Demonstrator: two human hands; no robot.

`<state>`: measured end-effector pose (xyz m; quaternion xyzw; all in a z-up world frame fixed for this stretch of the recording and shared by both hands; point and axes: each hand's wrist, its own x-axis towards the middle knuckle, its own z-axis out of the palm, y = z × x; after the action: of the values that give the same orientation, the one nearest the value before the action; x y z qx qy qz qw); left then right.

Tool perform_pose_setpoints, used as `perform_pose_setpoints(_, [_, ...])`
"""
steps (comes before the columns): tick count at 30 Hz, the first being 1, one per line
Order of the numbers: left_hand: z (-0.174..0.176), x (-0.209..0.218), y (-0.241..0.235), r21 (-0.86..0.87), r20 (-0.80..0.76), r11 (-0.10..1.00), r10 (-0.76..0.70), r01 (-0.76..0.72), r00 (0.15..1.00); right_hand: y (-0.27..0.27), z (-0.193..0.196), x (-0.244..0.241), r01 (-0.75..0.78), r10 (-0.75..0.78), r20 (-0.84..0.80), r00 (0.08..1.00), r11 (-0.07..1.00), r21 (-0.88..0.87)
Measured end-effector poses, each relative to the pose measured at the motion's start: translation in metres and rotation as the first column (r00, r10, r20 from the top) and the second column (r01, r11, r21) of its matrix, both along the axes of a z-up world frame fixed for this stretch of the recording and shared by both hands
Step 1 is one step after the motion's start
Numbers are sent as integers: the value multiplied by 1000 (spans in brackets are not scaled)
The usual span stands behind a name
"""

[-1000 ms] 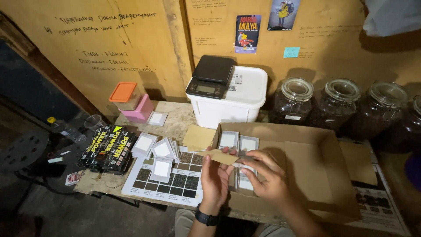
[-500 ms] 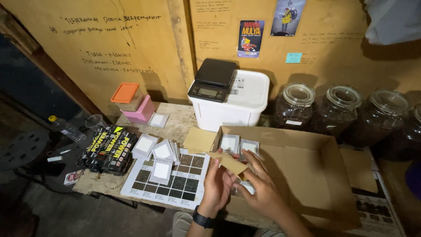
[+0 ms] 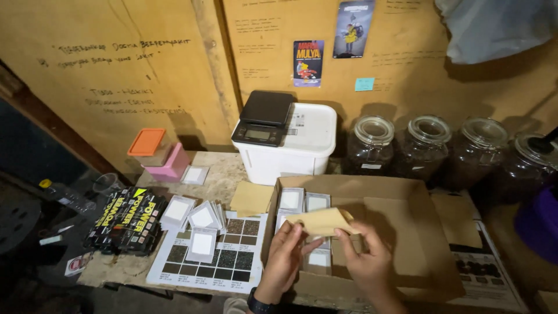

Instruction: The person folds small brown paper bags and places them into a cardboard box alongside small white square packets.

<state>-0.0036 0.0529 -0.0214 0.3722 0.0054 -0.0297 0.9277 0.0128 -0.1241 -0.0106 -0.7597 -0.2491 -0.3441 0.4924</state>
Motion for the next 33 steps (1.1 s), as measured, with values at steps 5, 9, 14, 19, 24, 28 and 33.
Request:
perform_pose_setpoints(5, [-18, 5, -5, 242, -115, 968, 89, -59, 989, 4, 16, -3, 98, 26, -292, 956, 911, 401])
perform_pose_setpoints(9, [4, -6, -5, 381, -98, 922, -38, 72, 995, -3, 16, 2, 118, 95, -409, 908, 877, 465])
perform_pose_setpoints(14, [13, -11, -9, 519, -115, 838, -128, 169, 985, 4, 9, 4, 106, 175, -594, 785, 907, 407])
perform_pose_setpoints(19, [10, -8, -10, 588, -11, 809, -14, 18, 1000, 5, -9, 6, 17, 129, -701, 701, 980, 197])
perform_pose_setpoints(24, [9, -8, -11, 580, -31, 814, 27, -4, 999, 0, -28, 6, -58, 305, -735, 606, 938, 342])
perform_pose_setpoints(28, [16, -9, -11, 495, -103, 869, 28, 27, 994, -3, -31, 4, -61, 329, -732, 596, 928, 367])
perform_pose_setpoints(33, [0, -1, -13, 520, -4, 851, 86, -72, 996, -7, -39, 6, -76, 308, -742, 595, 941, 330])
